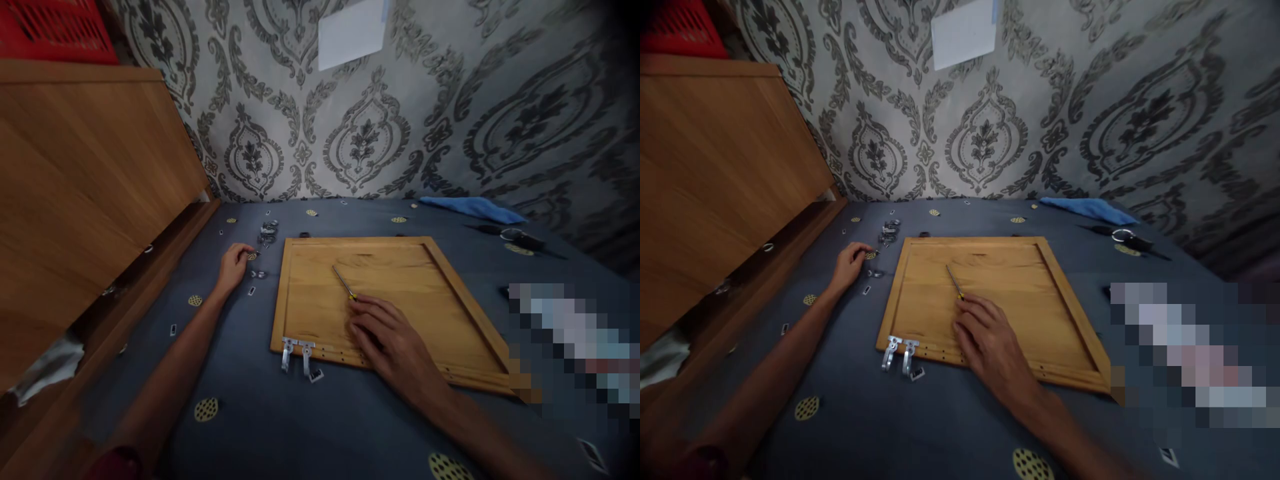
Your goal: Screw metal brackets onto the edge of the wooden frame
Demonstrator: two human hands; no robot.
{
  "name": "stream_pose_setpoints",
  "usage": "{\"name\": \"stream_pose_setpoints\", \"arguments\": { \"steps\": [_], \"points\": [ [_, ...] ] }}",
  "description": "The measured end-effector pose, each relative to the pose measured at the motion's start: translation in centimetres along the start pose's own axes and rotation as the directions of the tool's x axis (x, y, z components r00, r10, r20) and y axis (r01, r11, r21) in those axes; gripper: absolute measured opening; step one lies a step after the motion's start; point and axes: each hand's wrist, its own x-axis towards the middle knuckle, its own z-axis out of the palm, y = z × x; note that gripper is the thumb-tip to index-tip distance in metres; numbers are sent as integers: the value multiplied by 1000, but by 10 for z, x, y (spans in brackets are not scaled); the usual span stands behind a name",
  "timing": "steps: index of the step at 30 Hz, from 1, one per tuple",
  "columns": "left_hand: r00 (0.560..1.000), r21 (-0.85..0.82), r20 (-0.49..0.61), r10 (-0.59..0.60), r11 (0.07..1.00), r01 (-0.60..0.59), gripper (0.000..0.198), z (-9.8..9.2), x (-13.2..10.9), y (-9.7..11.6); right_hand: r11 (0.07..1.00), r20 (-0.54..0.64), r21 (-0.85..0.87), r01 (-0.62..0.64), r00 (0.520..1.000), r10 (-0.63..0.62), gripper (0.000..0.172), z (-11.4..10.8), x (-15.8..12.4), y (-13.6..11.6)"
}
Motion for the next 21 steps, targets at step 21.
{"name": "stream_pose_setpoints", "arguments": {
  "steps": [21],
  "points": [
    [1000,-138,23,-10,990,13,22,-34,-77,33,998,2,62,-3,1000,3,19,1,1,-1]
  ]
}}
